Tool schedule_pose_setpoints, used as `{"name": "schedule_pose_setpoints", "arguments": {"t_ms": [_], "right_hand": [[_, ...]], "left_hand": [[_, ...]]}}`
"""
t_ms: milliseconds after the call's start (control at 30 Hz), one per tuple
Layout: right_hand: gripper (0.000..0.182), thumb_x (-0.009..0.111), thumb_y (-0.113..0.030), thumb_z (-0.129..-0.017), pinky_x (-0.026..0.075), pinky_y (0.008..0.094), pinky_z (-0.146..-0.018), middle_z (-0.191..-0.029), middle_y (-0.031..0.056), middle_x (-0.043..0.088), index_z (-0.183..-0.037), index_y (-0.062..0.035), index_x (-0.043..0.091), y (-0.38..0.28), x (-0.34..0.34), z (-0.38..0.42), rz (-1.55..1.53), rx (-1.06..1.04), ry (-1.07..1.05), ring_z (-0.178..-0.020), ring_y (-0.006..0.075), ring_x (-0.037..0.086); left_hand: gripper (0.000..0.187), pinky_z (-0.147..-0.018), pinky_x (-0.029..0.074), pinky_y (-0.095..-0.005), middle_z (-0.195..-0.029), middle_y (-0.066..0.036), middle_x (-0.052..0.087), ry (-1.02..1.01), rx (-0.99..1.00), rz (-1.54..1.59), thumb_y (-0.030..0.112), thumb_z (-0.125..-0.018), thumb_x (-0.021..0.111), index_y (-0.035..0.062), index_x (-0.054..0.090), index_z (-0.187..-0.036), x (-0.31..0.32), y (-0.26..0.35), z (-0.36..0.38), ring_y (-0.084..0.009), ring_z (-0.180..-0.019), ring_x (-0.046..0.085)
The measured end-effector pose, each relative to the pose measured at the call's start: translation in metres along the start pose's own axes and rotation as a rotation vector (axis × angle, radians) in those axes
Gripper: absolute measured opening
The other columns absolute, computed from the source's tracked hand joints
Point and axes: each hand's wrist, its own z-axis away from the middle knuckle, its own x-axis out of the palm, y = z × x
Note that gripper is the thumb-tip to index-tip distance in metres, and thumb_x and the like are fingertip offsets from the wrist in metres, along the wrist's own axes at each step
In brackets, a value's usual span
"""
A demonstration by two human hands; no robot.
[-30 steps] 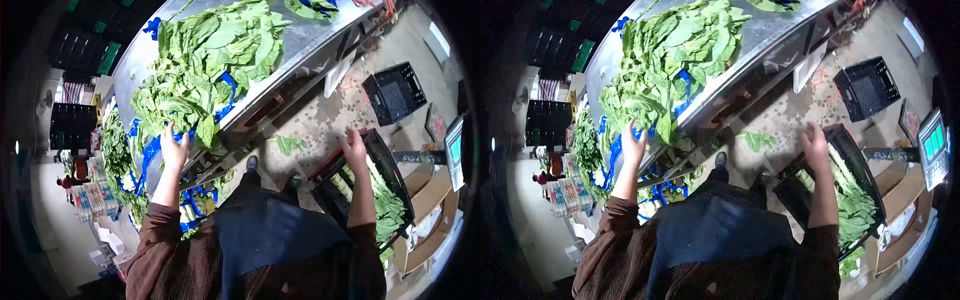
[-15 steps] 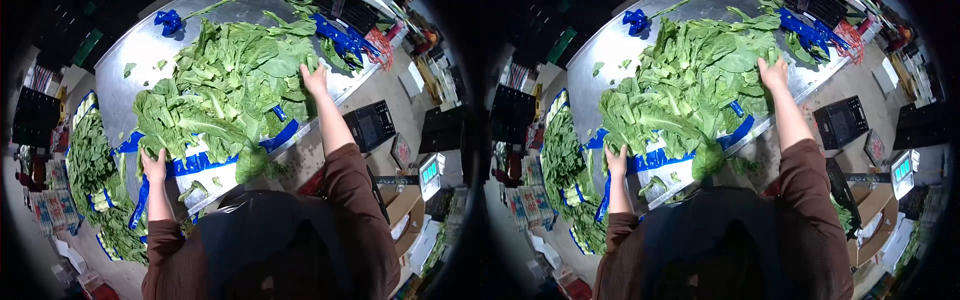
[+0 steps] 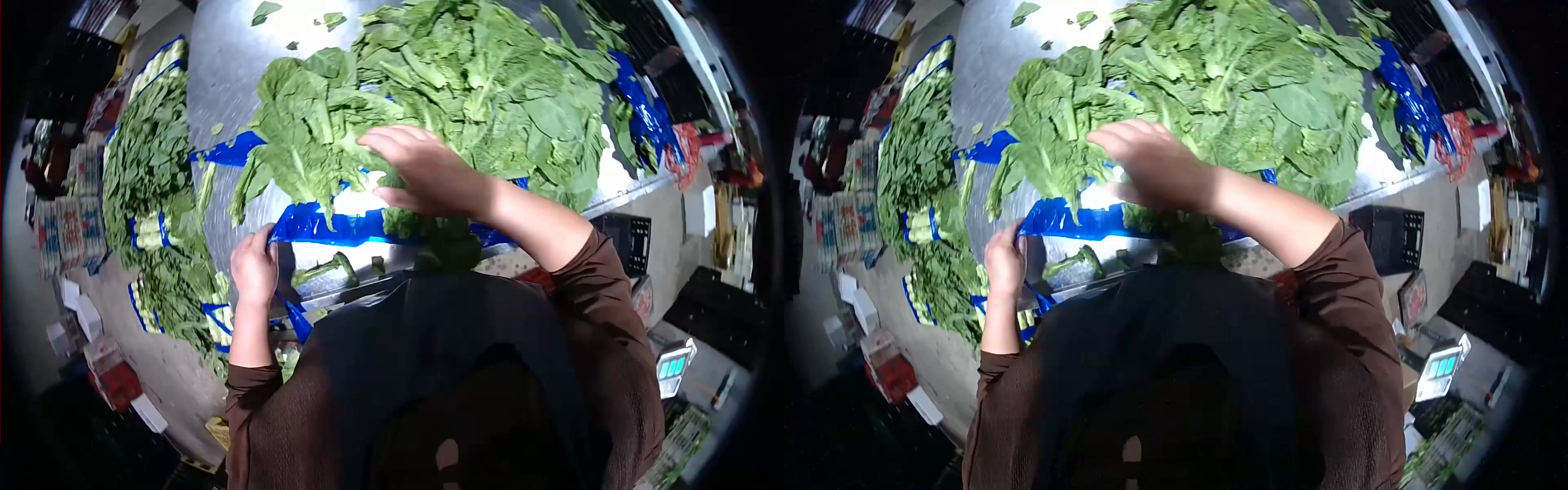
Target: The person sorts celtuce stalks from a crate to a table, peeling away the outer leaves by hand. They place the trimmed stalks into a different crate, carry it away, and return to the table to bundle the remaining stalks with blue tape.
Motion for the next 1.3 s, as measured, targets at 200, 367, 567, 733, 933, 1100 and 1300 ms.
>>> {"name": "schedule_pose_setpoints", "arguments": {"t_ms": [200,367,567,733,933,1100,1300], "right_hand": [[0.093,0.074,-0.045,-0.071,0.027,0.0463,-0.108,-0.136,0.0203,0.044,-0.141,-0.0038,0.028,-0.063,0.051,-0.066,-0.395,-0.155,-0.239,-0.127,0.0340,0.042],[0.054,0.063,-0.019,-0.082,0.029,0.0466,-0.106,-0.116,0.0160,0.057,-0.130,-0.0064,0.040,-0.080,0.018,-0.086,0.017,-0.242,-0.114,-0.111,0.0289,0.054],[0.038,0.057,-0.033,-0.087,0.050,0.0445,-0.079,-0.090,0.0148,0.066,-0.117,-0.0086,0.056,-0.039,-0.079,-0.130,-0.083,-0.172,0.249,-0.088,0.0334,0.065],[0.046,0.060,-0.040,-0.084,0.050,0.0438,-0.080,-0.093,0.0153,0.065,-0.117,-0.0089,0.056,-0.047,-0.155,-0.132,-0.093,-0.136,0.421,-0.091,0.0333,0.063],[0.055,0.064,-0.048,-0.080,0.050,0.0429,-0.080,-0.098,0.0159,0.064,-0.118,-0.0093,0.055,-0.030,-0.160,-0.113,0.281,0.054,0.144,-0.096,0.0333,0.062],[0.046,0.073,-0.038,-0.075,0.052,0.0396,-0.080,-0.093,0.0122,0.068,-0.109,-0.0086,0.062,0.004,-0.125,-0.077,0.937,0.390,-0.432,-0.094,0.0305,0.065],[0.027,0.065,-0.024,-0.080,0.052,0.0394,-0.070,-0.082,0.0076,0.068,-0.105,-0.0136,0.066,-0.019,-0.199,-0.105,0.359,0.449,-0.146,-0.079,0.0226,0.067]], "left_hand": [[0.038,-0.074,0.049,-0.0332,-0.090,-0.012,0.065,0.518,0.104,0.196,-0.011,-0.071,0.054,0.0050,0.065,-0.104,-0.079,0.040,0.019,-0.0284,-0.078,0.062],[0.024,-0.078,0.053,-0.0287,-0.103,-0.013,0.066,1.001,-0.073,0.383,-0.001,-0.088,0.049,-0.0031,0.062,-0.109,-0.153,0.016,0.009,-0.0208,-0.088,0.065],[0.030,-0.077,0.048,-0.0205,-0.105,-0.010,0.063,0.857,0.110,0.798,0.001,-0.093,0.040,-0.0035,0.056,-0.118,-0.210,-0.006,-0.057,-0.0116,-0.088,0.061],[0.043,-0.074,0.049,-0.0247,-0.101,-0.008,0.064,0.270,-0.026,0.682,0.009,-0.086,0.065,0.0035,0.053,-0.127,-0.134,-0.008,-0.122,-0.0111,-0.081,0.059],[0.093,-0.109,0.033,-0.0382,-0.146,-0.019,0.033,-0.114,0.199,0.043,0.023,-0.061,0.085,0.0083,0.037,-0.139,-0.004,-0.064,-0.175,-0.0356,-0.132,0.036],[0.041,-0.086,0.047,-0.0431,-0.104,-0.016,0.059,-0.170,0.095,-0.026,0.016,-0.075,0.069,0.0126,0.058,-0.115,0.026,-0.057,-0.151,-0.0361,-0.100,0.058],[0.054,-0.087,0.047,-0.0367,-0.109,-0.014,0.061,-0.335,-0.003,0.509,0.006,-0.074,0.072,0.0099,0.055,-0.125,-0.046,-0.046,-0.155,-0.0289,-0.099,0.061]]}}
